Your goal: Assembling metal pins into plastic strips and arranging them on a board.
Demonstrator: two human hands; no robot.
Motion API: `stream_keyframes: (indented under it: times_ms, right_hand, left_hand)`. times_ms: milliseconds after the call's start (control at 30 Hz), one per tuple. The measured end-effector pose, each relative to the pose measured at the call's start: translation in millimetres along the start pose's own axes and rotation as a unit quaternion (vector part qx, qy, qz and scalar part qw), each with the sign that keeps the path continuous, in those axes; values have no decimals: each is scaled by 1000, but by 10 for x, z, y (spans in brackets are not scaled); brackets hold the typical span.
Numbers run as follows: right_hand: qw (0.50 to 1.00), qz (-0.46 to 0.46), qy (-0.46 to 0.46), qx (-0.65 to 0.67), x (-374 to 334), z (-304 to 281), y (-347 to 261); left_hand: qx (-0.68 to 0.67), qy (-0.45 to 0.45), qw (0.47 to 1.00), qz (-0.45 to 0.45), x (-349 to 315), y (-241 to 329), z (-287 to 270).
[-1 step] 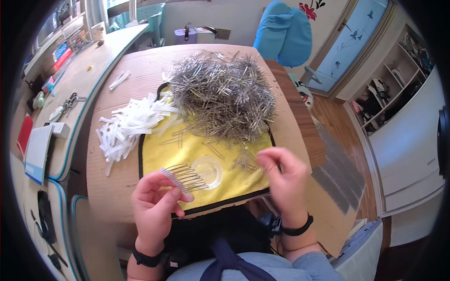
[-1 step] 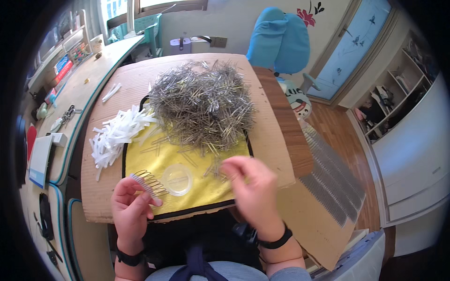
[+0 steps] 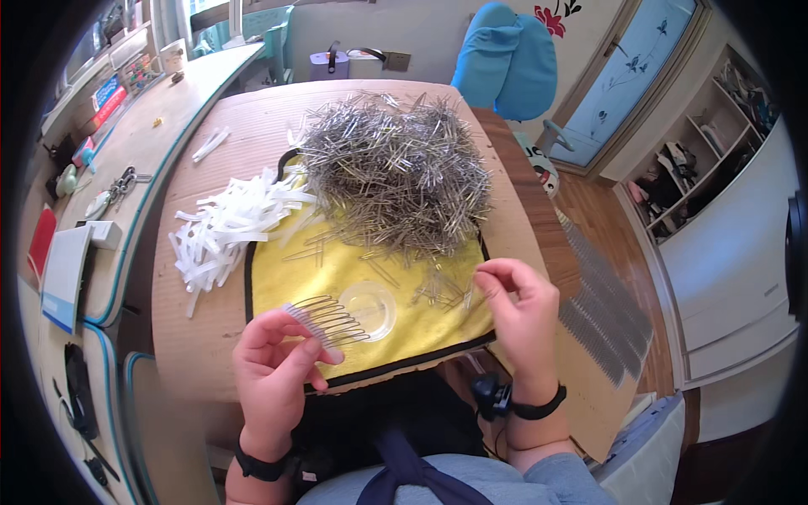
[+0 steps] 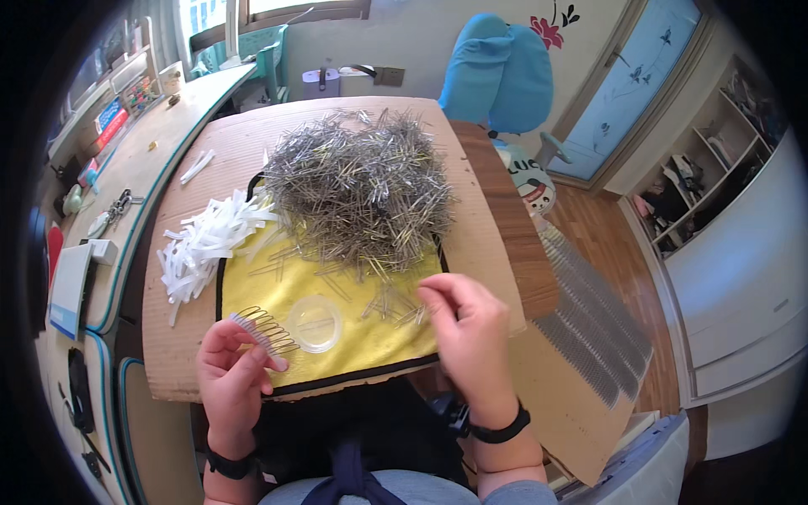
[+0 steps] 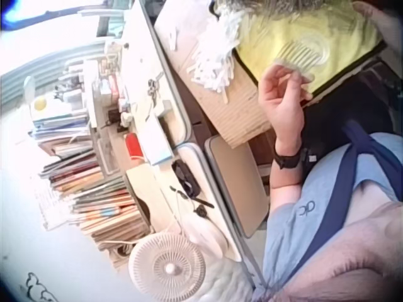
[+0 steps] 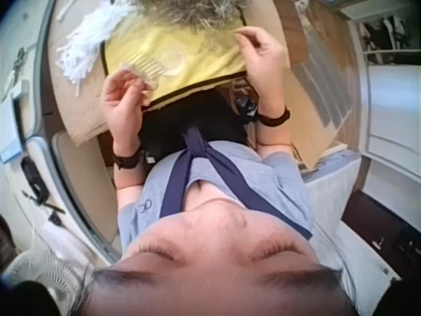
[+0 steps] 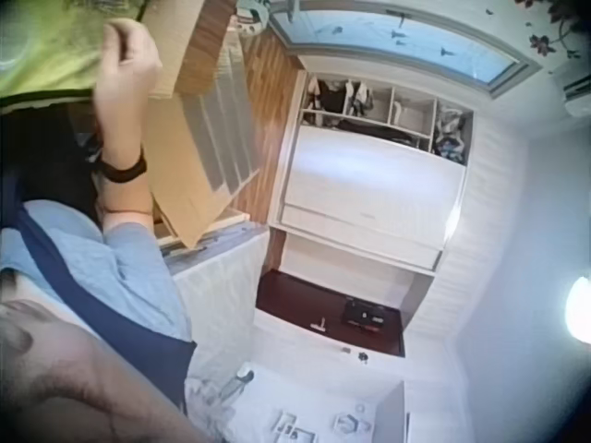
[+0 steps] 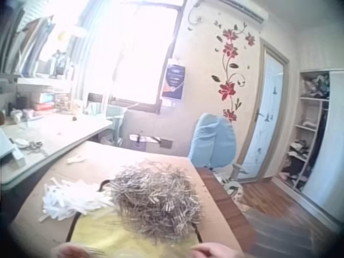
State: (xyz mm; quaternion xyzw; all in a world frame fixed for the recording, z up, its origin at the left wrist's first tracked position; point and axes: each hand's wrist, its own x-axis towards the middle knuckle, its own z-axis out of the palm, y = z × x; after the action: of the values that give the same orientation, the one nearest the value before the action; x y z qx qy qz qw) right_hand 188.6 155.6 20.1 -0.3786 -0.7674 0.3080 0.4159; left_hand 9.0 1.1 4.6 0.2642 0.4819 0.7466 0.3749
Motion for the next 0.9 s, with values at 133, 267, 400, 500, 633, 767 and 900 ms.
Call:
stream_keyframes:
  times_ms: [133,267,400,500,633,767,900]
  right_hand:
    - [994,71,-50,-60,33,-159,140]
    - [987,-8,-73,-141,59,-109,144]
    - [990,2,-82,-114,133,-111,159]
    - [990,3,-106,-93,160,-174,154]
    - [966,-120,-174,-150,266,-218,224]
    - [944,-221,-156,-187,345,-258,229]
    - [928,-240,-125,-257,284,-324,152]
  left_hand:
    - [7,13,1000,11,19,-26,31]
    - [10,20,999,23,4,-13,34]
    - [10,12,1000,28,50,-27,42]
    - [8,16,999,30,44,-33,43]
    - [8,13,1000,27,47,-24,38]
    - [-2,8,1000,22,56,-36,23]
    - [3,-1,1000,9,67,-12,-17]
